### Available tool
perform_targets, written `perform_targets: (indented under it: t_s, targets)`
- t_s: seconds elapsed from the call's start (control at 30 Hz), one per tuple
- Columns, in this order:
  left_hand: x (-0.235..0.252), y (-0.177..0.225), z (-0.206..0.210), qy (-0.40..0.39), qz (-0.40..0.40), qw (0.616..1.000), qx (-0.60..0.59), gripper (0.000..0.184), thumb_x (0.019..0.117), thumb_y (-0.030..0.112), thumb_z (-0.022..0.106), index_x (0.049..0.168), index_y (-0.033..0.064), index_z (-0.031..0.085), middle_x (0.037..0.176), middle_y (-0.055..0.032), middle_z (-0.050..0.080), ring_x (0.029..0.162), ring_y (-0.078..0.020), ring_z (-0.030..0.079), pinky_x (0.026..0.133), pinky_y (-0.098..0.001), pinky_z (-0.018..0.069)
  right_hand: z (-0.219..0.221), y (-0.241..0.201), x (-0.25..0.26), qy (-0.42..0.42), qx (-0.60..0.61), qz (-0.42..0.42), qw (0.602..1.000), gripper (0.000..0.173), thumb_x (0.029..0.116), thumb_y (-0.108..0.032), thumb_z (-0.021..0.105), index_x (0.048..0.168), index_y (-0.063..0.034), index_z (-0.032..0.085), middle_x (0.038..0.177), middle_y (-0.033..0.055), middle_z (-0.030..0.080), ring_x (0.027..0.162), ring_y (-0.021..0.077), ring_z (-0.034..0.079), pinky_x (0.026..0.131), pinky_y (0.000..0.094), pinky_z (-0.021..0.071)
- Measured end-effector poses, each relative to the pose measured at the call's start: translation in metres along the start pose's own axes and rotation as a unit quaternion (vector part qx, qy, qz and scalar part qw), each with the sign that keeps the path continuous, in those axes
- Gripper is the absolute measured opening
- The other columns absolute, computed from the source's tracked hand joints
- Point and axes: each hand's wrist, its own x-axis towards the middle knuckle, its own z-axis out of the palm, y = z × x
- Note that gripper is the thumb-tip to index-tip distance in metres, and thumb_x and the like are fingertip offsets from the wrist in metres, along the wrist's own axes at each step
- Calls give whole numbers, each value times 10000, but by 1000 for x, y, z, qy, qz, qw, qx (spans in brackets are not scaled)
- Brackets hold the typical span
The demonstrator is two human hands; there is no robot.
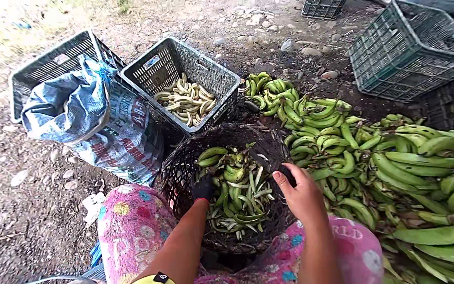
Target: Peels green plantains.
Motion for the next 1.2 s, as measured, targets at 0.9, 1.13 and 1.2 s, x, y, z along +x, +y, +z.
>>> perform_targets:
  t_s: [0.9, 1.13, 1.2]
  targets:
    - [-92, 36, -215, 114, 238, 668, -696, 420, 985, 208, 686, 1359, 64, 561, 1132, -149, 713, 969, -269, 725, 858, -452, 624, 104, -21, -8, 2, 146, -142, 979, 513, 1073, -376, 485, 1401, 14, 553, 1088, 163, 721, 893, 230, 724, 854, 437, 602]
    - [-109, 63, -192, 148, 294, 609, -721, 499, 927, 167, 739, 1357, 21, 531, 1164, -139, 689, 1040, -247, 694, 939, -439, 593, 114, -42, -7, 32, 268, -141, 952, 401, 1090, -273, 456, 1286, 61, 558, 717, 35, 616, 551, 109, 603, 549, 299, 569]
    - [-104, 67, -190, 146, 293, 599, -731, 480, 925, 144, 739, 1346, 22, 542, 1151, -138, 695, 1028, -248, 698, 928, -437, 597, 105, -58, -16, 116, 334, -256, 900, 405, 1084, -239, 441, 1247, 123, 522, 740, 11, 613, 582, 64, 605, 550, 253, 571]
